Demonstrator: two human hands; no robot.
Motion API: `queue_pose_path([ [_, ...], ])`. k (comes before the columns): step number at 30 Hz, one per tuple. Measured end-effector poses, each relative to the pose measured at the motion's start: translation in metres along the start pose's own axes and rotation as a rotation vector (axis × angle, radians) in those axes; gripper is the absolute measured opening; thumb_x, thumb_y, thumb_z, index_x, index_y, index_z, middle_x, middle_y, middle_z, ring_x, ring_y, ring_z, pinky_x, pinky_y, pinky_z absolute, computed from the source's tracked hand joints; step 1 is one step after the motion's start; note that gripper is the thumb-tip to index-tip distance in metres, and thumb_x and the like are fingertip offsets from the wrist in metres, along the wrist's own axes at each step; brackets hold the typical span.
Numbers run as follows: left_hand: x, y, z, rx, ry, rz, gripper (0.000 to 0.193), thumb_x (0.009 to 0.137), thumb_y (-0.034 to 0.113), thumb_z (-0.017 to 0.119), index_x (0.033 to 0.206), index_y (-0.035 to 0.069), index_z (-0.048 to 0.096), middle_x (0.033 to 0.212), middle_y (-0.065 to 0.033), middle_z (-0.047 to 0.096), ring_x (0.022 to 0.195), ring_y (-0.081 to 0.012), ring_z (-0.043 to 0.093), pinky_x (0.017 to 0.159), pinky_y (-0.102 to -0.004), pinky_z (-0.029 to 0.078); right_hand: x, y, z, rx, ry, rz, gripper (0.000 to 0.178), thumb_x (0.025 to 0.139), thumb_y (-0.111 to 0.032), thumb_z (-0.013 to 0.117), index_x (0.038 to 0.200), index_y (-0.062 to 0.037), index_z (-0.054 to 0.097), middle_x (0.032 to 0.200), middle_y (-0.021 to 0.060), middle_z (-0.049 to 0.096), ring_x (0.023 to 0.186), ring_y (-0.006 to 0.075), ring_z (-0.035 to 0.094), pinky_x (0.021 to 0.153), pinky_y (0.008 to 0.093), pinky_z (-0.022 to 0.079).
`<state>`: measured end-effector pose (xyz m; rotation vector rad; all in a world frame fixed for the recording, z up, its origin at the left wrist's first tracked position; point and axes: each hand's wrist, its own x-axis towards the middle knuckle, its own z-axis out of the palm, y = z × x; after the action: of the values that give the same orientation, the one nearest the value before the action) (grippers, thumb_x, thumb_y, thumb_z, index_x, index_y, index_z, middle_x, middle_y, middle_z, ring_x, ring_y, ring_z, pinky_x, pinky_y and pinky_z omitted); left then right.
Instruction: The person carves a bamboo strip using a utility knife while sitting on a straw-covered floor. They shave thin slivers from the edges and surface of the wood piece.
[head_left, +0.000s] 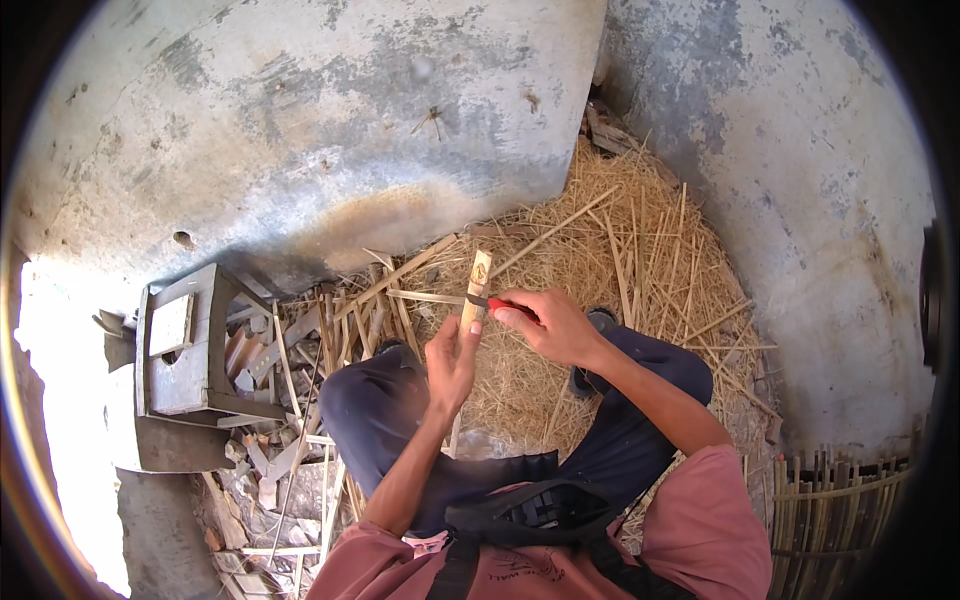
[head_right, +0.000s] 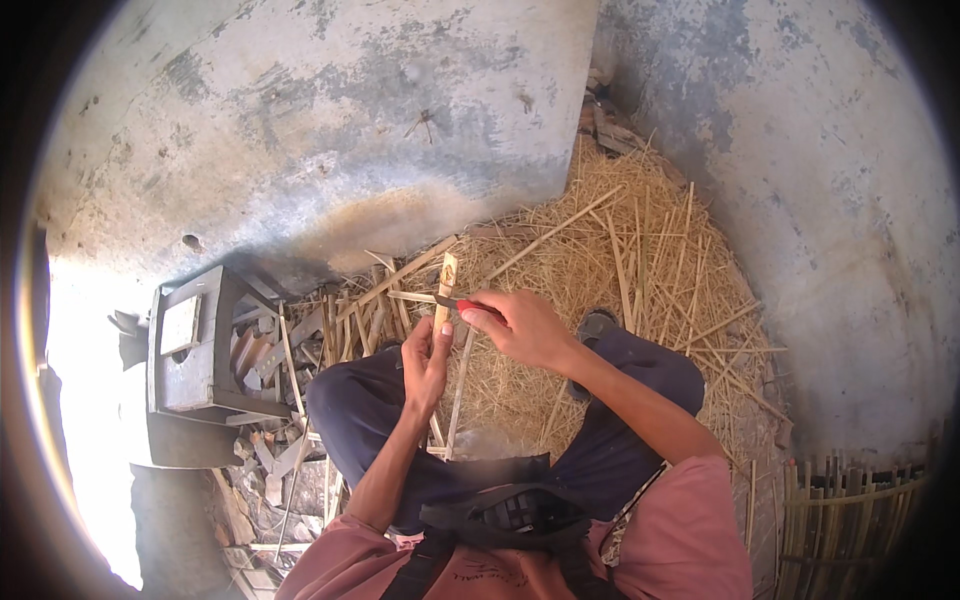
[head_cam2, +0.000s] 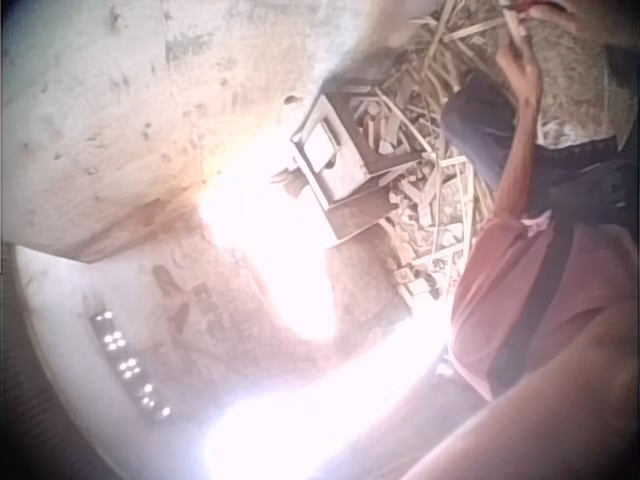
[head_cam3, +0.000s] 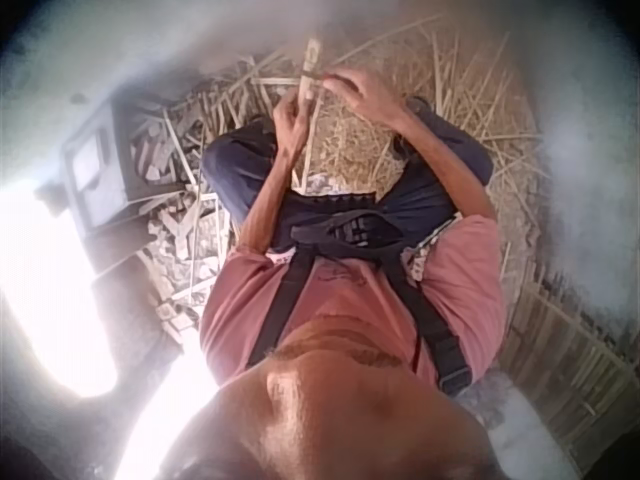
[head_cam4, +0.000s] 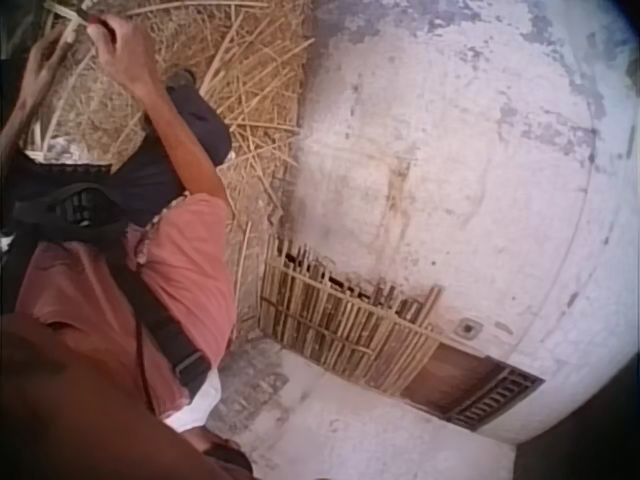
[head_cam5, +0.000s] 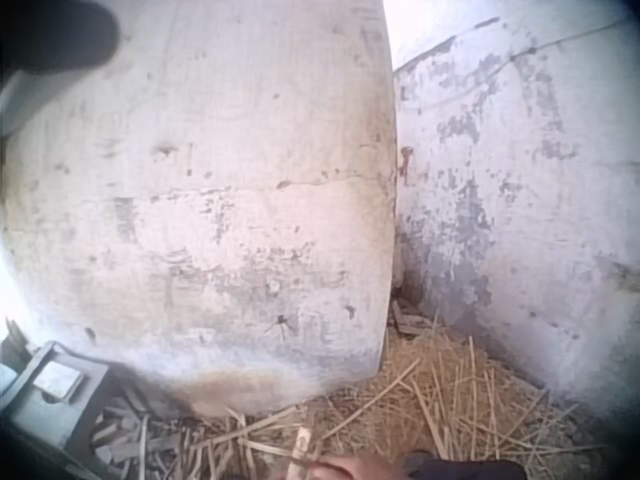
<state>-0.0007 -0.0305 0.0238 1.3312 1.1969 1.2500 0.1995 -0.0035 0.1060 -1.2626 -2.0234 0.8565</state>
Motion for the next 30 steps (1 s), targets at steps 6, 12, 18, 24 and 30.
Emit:
queue_pose_path([
  [6,0.001,0.006,0.001,-0.089,-0.033,0.033,0.027,0.111,0.03,0.06,0.103,0.005,0.064,0.079,0.0082,0.048,0.072,-0.0036,0.039,0.063,-0.0241,0.031,0.002,0.002,0.002,0.042,-0.023,0.02,0.037,0.103,-0.035,0.064,0.113,-0.001,0.075,0.07,0.0141,0.065,0.059,0.0217,0.059,0.059,0.0378,0.043],
  [12,0.003,0.004,-0.001,-0.106,-0.045,0.0,0.026,0.109,0.026,0.062,0.111,0.0,0.067,0.083,0.0036,0.056,0.077,-0.0058,0.045,0.069,-0.0259,0.038,0.015,0.017,-0.007,0.278,-0.142,-0.044,0.033,0.102,-0.032,0.067,0.114,-0.0016,0.073,0.079,0.0089,0.065,0.068,0.0174,0.06,0.064,0.0338,0.045],
  [18,-0.003,0.008,0.0,0.077,-0.047,0.011,0.026,0.106,0.026,0.067,0.111,0.0,0.068,0.078,-0.0016,0.06,0.075,-0.0077,0.05,0.068,-0.0293,0.043,0.003,0.007,-0.014,0.174,0.003,-0.164,0.03,0.098,-0.032,0.072,0.106,-0.0024,0.07,0.075,0.0092,0.063,0.066,0.0186,0.059,0.064,0.0344,0.045],
  [24,-0.005,0.011,-0.001,0.194,-0.015,0.02,0.028,0.105,0.027,0.068,0.109,0.0,0.068,0.068,-0.0037,0.056,0.067,-0.0087,0.048,0.061,-0.0327,0.043,0.009,0.012,-0.016,0.115,-0.017,-0.123,0.032,0.101,-0.035,0.067,0.105,-0.0033,0.069,0.075,0.0117,0.064,0.065,0.0249,0.061,0.063,0.0373,0.046],
  [30,-0.003,0.0,-0.003,0.104,-0.01,-0.02,0.031,0.108,0.03,0.064,0.111,-0.001,0.065,0.068,-0.0044,0.053,0.067,-0.0097,0.045,0.061,-0.0334,0.043,0.006,0.011,-0.014,-0.063,-0.098,-0.176,0.036,0.101,-0.04,0.067,0.107,-0.0041,0.069,0.082,0.0147,0.068,0.07,0.0327,0.066,0.063,0.0418,0.048],
])
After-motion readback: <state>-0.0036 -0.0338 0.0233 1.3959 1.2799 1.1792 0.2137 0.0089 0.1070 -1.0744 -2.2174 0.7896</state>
